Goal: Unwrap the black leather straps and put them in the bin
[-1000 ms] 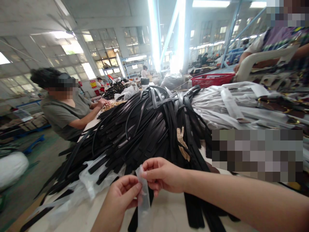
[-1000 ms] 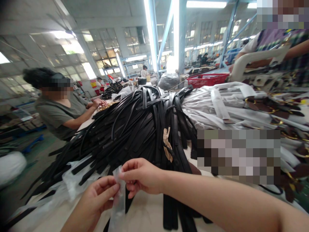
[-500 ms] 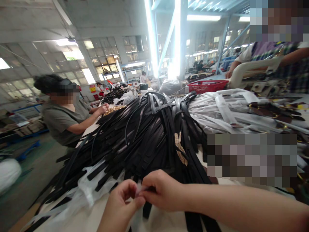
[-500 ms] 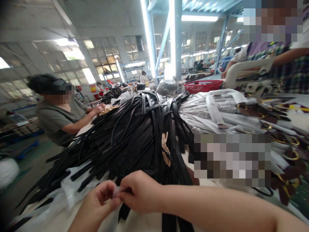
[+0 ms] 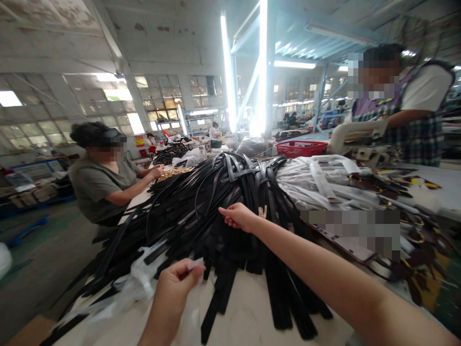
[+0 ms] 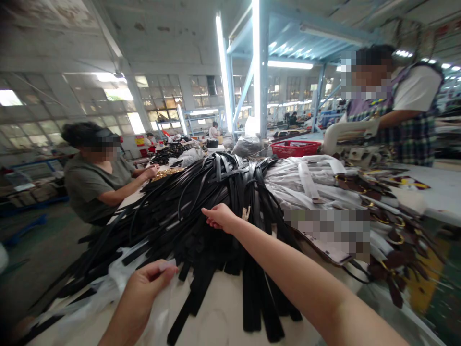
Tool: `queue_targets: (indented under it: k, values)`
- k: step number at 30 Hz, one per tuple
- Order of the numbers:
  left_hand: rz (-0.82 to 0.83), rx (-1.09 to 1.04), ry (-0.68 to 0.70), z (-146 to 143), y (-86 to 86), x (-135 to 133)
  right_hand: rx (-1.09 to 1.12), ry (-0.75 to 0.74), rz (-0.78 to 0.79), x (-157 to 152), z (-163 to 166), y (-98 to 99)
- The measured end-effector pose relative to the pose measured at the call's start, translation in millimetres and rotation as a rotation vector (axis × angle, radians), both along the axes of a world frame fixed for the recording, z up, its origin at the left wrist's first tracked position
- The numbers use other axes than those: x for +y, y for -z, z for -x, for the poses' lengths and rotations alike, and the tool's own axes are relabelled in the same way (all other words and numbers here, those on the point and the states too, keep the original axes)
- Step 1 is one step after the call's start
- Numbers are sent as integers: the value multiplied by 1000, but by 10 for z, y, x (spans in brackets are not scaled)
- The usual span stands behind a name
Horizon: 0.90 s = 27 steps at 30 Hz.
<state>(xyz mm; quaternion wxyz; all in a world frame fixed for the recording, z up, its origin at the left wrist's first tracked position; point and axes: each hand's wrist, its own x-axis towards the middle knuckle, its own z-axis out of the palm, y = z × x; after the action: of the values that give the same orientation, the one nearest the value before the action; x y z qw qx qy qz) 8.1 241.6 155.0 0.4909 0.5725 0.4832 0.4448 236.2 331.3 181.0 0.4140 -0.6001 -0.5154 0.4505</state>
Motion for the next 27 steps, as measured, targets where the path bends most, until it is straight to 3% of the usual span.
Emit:
queue_targets:
  k: [3, 7, 10, 15, 19, 22, 27]
  values:
    - [56, -47, 0, 27, -18, 2, 44, -84, 71, -147, 131, -53]
    - [74, -66, -59, 98, -78, 36, 39, -381, 195, -651, 332, -100]
    - [85, -87, -118, 153, -99, 64, 122, -528, 118, -867, 322, -40]
    - [163, -91, -63, 93, -15, 36, 352, -483, -127, -755, 133, 158]
    - [174, -25, 25, -2, 31, -12, 498, -476, -33, -741, 173, 254]
    - [116, 52, 59, -15, -6, -24, 507, -504, 25, -787, 222, 239]
    - [5, 279, 17, -17, -66, -19, 608, -420, -203, -844, 151, 151]
